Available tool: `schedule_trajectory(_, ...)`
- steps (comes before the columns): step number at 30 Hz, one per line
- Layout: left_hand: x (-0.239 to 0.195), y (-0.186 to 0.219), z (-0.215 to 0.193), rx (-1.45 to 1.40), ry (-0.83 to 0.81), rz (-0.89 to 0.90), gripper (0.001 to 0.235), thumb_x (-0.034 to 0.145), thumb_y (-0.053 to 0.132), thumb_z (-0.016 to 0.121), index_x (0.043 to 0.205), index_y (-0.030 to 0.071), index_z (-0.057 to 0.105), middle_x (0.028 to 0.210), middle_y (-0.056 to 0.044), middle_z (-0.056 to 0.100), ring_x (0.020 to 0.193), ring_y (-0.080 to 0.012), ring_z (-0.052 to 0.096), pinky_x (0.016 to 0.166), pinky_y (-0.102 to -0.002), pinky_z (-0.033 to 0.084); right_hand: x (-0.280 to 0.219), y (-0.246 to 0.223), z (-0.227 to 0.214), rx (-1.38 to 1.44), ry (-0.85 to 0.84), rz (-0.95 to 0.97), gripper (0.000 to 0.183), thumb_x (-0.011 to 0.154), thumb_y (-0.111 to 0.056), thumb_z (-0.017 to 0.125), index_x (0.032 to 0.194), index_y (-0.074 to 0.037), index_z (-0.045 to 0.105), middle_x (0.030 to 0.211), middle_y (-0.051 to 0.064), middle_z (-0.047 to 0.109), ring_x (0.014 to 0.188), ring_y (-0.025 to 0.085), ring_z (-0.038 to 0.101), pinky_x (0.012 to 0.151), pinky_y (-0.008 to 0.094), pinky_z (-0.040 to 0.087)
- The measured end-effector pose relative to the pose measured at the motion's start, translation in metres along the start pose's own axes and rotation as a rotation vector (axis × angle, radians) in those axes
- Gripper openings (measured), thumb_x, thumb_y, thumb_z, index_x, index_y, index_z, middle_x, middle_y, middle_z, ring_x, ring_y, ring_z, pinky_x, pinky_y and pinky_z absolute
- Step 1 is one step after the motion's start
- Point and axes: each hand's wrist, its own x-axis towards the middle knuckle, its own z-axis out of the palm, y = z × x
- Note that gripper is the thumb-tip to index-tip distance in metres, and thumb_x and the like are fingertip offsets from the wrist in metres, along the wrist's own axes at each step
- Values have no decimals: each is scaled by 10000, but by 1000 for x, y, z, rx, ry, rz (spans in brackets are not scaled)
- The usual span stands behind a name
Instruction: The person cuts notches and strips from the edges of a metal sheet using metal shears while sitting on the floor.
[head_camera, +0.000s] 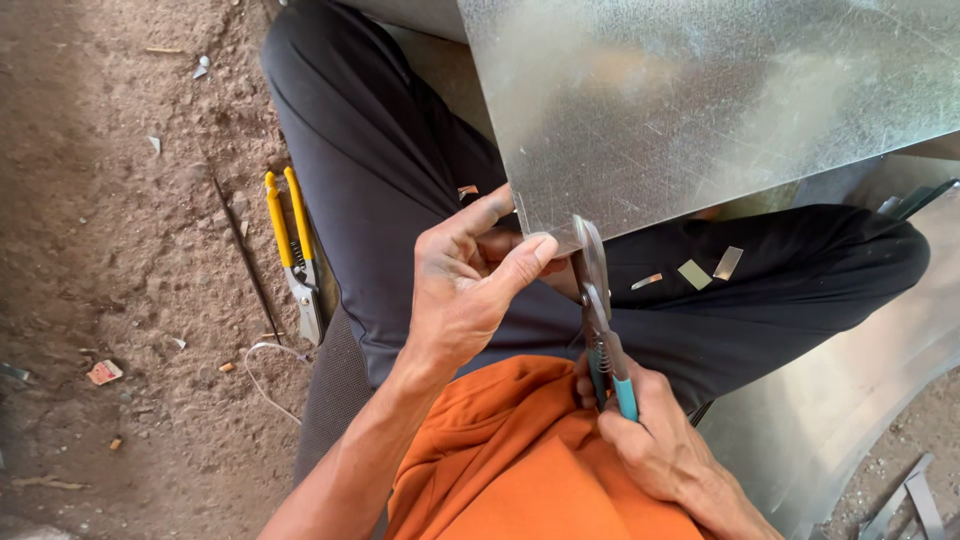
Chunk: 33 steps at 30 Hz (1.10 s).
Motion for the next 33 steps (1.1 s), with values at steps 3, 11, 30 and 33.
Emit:
schedule_trajectory(3,1,6,1,-11,1,-35,428,970,6,689,1380,-69,592,1083,-147,776,948,-205,778,904,-332,652,6,5,-7,-64,20,92,339,643,-100,551,969,-50,630,719,66,626,627,186,553,616,344,484)
schedule_trajectory(11,53,-12,20,388,392,175,548,1059,332,632,621,99,400,610,95,343,565,-31,281,506,-279,214,11,21,-11,-124,36,-13,154,654,-108,567,785,-32,596,589,68,562,528,182,488,535,361,438)
schedule_trajectory(30,17,-121,129,155,-87,-430,304,917,188,741,1131,-28,745,987,-75,782,893,-144,749,836,-276,617,-62,132,-16,787,163,-55,840,600,-142,501,1424,-10,407,1340,159,542,1308,279,544,1073,425,456)
schedule_trajectory(33,16,-128,130,268,-28,-484,307,899,155,775,1138,-37,767,1034,-76,785,920,-160,740,853,-273,580,-51,136,-12,820,167,-169,820,698,-148,487,1482,40,339,1445,222,470,1426,326,448,1199,450,312)
